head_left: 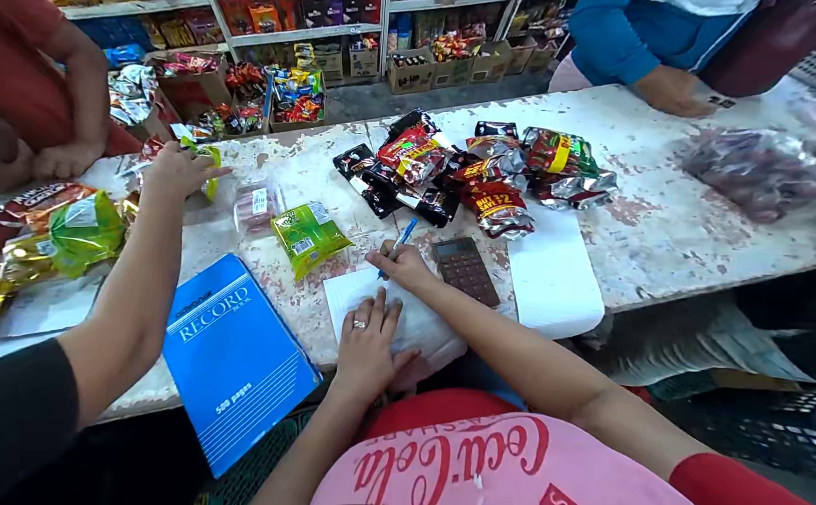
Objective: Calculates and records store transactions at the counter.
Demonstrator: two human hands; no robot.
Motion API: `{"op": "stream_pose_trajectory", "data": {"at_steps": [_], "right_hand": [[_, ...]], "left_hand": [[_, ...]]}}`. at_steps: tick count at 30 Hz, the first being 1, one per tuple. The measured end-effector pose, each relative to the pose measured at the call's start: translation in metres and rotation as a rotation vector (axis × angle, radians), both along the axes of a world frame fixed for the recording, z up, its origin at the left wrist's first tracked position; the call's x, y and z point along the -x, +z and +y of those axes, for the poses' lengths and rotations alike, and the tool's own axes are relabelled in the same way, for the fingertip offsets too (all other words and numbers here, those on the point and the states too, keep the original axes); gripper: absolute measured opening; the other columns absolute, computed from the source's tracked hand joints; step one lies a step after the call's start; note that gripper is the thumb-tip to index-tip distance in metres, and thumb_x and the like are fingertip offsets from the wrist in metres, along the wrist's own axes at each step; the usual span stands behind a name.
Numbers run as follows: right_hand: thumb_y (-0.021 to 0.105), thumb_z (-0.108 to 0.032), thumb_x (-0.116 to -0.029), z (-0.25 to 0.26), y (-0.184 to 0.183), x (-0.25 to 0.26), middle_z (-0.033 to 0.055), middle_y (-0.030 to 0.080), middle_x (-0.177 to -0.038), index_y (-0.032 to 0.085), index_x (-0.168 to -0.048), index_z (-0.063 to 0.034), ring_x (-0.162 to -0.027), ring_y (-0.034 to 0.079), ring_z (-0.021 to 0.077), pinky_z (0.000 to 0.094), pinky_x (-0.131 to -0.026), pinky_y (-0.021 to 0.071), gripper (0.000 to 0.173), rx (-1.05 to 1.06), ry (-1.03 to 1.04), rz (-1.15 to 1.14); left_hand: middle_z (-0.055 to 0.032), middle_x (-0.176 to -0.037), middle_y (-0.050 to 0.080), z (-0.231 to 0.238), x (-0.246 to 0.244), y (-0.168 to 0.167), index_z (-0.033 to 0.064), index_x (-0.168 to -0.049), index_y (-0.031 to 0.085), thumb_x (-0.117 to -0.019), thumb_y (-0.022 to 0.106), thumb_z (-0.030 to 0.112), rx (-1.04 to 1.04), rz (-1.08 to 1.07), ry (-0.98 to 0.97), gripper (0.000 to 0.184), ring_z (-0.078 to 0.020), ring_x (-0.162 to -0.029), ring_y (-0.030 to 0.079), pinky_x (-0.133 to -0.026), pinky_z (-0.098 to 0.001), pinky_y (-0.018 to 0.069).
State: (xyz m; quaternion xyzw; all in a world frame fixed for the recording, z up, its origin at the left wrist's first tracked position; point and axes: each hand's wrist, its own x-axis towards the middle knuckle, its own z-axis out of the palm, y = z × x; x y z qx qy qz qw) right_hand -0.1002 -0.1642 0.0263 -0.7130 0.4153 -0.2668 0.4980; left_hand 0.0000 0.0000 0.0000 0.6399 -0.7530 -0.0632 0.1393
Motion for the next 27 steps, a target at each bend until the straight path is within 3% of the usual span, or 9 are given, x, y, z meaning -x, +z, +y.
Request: {"op": "stream_pose_trajectory", "data": {"at_steps": [3,6,9,12,14,18,27], "right_hand": [[0.073,-0.021,-0.0952,-0.002,-0.004,0.006,-0.0012,0.053,-0.06,0.06,-0.077,-0.0009,-0.053,0.049,0.0044,0.0232,-0.057,0.0455,0.03,-0.015,-0.137,-0.092],[0.066,-0.015,-0.0992,0.013,-0.005,0.001,-0.0023,0.055,-0.061,0.059,-0.08,-0.0021,-0.053,0.053,0.0027,0.0204,-0.056,0.048,0.024,-0.05,-0.22,-0.253],[0.059,-0.014,-0.1025,0.027,-0.013,-0.006,-0.0029,0.059,-0.067,0.064,-0.083,-0.0004,-0.059,0.055,0.0003,0.0184,-0.059,0.0496,0.024,-0.036,-0.193,-0.339],[0.058,-0.015,-0.1035,0.026,-0.009,-0.006,-0.0023,0.061,-0.07,0.065,-0.085,0.0001,-0.062,0.057,0.0,0.0182,-0.062,0.0507,0.025,-0.048,-0.112,-0.284],[0.065,-0.019,-0.0997,0.02,-0.007,-0.001,-0.0005,0.06,-0.067,0.064,-0.086,0.0006,-0.06,0.056,0.0029,0.0216,-0.061,0.0502,0.024,0.002,-0.08,-0.163],[0.074,-0.019,-0.092,0.016,-0.011,0.0,-0.0033,0.051,-0.057,0.058,-0.071,-0.0042,-0.052,0.047,0.0026,0.0218,-0.054,0.042,0.03,0.049,-0.08,-0.074],[0.07,-0.008,-0.0895,0.025,-0.01,-0.003,-0.0028,0.05,-0.057,0.058,-0.068,-0.0051,-0.052,0.046,0.0029,0.0217,-0.053,0.0411,0.025,0.039,-0.114,-0.083]], "left_hand": [[-0.0112,-0.161,0.041,0.002,0.004,0.008,0.0192,-0.151,0.051,-0.0914,0.046,0.075,-0.072,-0.045,0.024,0.082,-0.0399,-0.143,0.045,-0.107,-0.0618,0.0393],[-0.0179,-0.16,0.042,0.004,0.009,0.026,0.0102,-0.147,0.054,-0.0927,0.047,0.072,-0.171,-0.009,0.053,0.083,-0.0429,-0.146,0.039,-0.113,-0.0643,0.0324],[-0.0243,-0.154,0.046,0.0,0.013,0.023,0.0011,-0.142,0.057,-0.0923,0.048,0.071,-0.07,0.066,0.031,0.086,-0.0446,-0.145,0.041,-0.115,-0.0629,0.0338],[-0.0243,-0.155,0.046,-0.002,0.015,0.005,0.0,-0.144,0.055,-0.0906,0.052,0.07,-0.005,0.027,0.014,0.088,-0.0443,-0.143,0.044,-0.113,-0.0605,0.038],[-0.0241,-0.155,0.046,-0.001,0.015,-0.004,0.0009,-0.146,0.053,-0.0889,0.053,0.072,0.043,-0.024,0.013,0.091,-0.0436,-0.143,0.045,-0.112,-0.0604,0.0395],[-0.0238,-0.156,0.045,-0.001,0.014,-0.007,0.0021,-0.146,0.053,-0.0896,0.047,0.076,0.056,-0.037,0.006,0.093,-0.0434,-0.143,0.044,-0.114,-0.0606,0.0377],[-0.0237,-0.158,0.041,0.0,0.013,-0.003,0.0022,-0.149,0.05,-0.0894,0.049,0.075,0.002,-0.001,-0.002,0.094,-0.044,-0.147,0.037,-0.116,-0.0616,0.0331]]}}
